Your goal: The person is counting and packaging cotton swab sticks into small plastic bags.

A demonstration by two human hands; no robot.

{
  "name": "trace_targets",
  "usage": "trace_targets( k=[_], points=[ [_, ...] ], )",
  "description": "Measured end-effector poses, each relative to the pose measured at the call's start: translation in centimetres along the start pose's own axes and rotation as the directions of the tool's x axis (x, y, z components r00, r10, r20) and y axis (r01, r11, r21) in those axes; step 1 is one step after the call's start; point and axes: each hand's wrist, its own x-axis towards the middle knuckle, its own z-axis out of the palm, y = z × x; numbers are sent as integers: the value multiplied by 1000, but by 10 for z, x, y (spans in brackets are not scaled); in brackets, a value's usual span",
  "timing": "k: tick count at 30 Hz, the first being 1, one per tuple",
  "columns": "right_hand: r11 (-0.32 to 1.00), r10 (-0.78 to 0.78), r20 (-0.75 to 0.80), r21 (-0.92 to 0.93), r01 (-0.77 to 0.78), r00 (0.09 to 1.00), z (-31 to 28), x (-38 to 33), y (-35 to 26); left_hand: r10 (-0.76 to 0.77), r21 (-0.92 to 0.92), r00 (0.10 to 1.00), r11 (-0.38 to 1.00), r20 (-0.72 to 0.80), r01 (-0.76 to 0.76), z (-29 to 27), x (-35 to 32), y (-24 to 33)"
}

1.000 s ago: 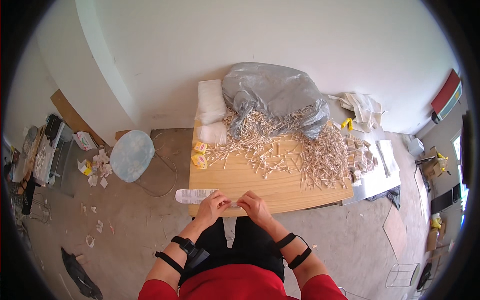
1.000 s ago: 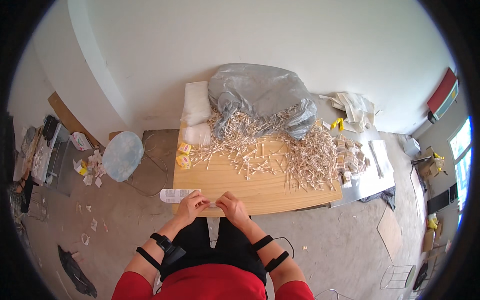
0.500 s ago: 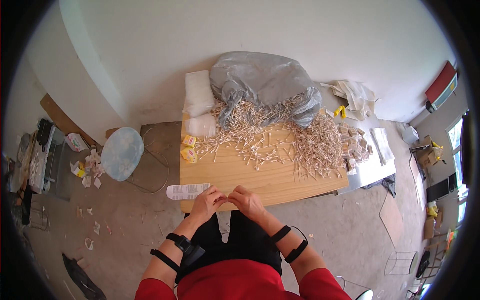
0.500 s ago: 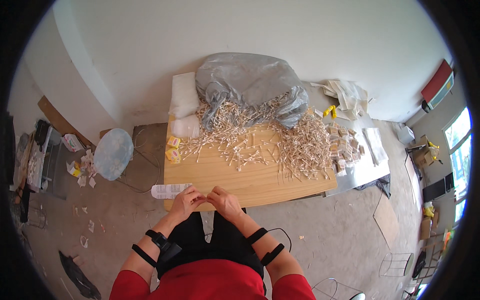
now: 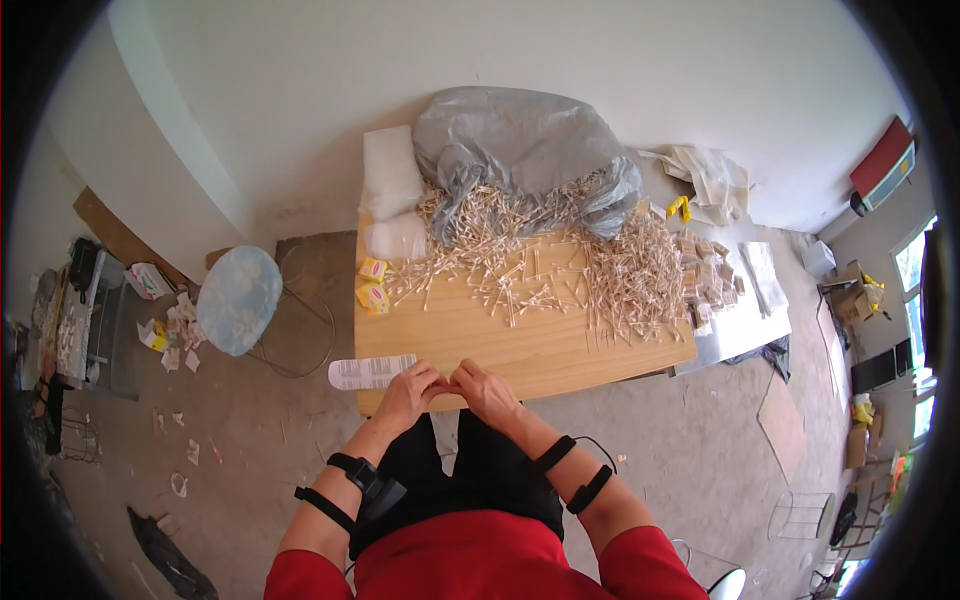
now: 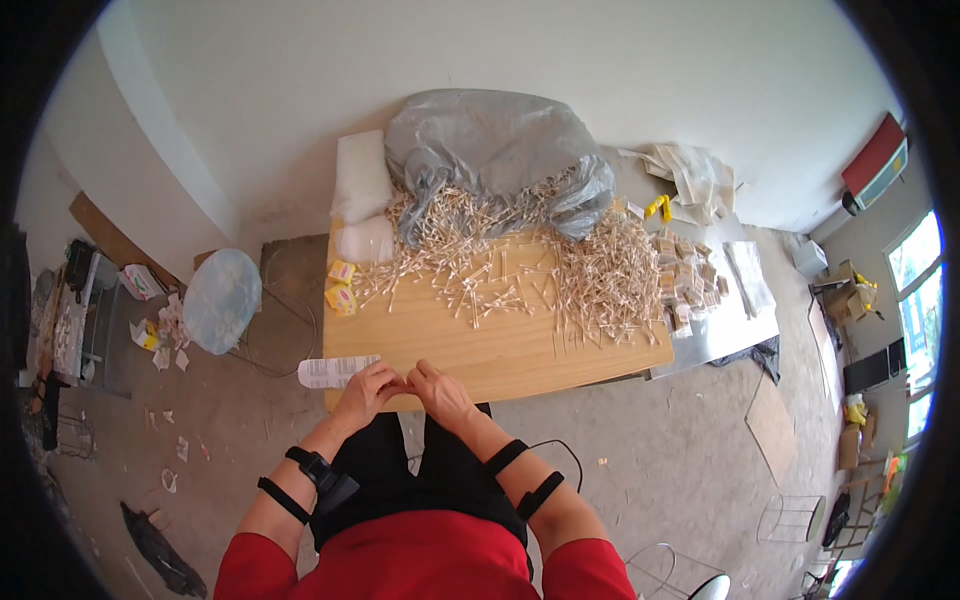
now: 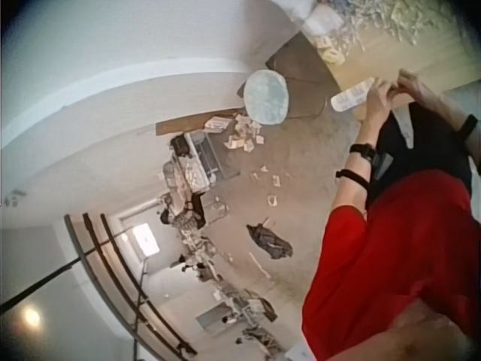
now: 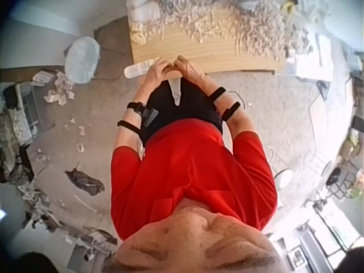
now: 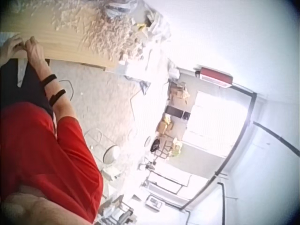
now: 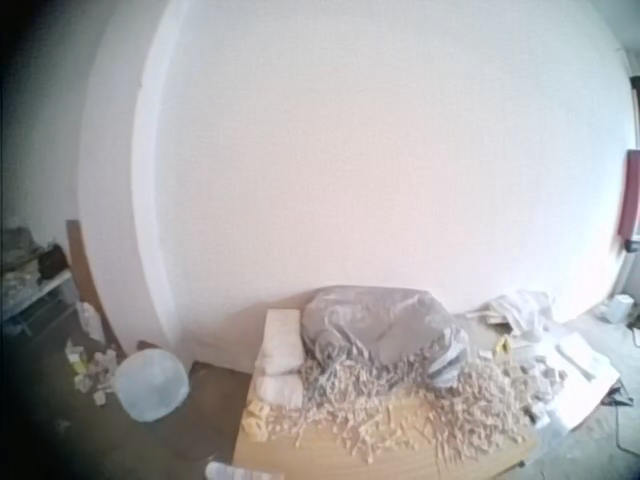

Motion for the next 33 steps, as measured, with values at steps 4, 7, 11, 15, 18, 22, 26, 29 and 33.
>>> trace_targets(
  k=[4,7,11,15,18,22,26,29,33],
  points=[
    [997,31,39,63,-34,999,6,-1,7,-17,-32,998,999,54,19,-2,3,-2],
    [992,6,1,123,-6,1000,7,6,12,-4,-9,999,1000,43,5,-4,9,-4],
    [985,2,11,175,-4,1000,8,10,14,-36,10,997,999,66,35,-7,12,-3],
    [985,13,24,172,-17,1000,5,9,10,-43,121,996,992,76,34,-6,10,1],
    [984,-11,5,175,10,1000,3,9,9,-41,138,997,990,72,31,-5,9,3],
    [997,46,38,65,-48,998,-1,12,5,-27,158,999,987,47,20,-1,11,2],
    [995,67,30,79,-69,997,5,16,12,-39,114,998,993,43,34,-1,15,-8],
    [994,64,34,89,-67,997,5,10,12,-59,26,994,998,93,57,-4,16,-8],
    [986,40,22,163,-43,999,7,18,22,-59,-31,992,998,109,63,-6,20,-10]
  ],
)
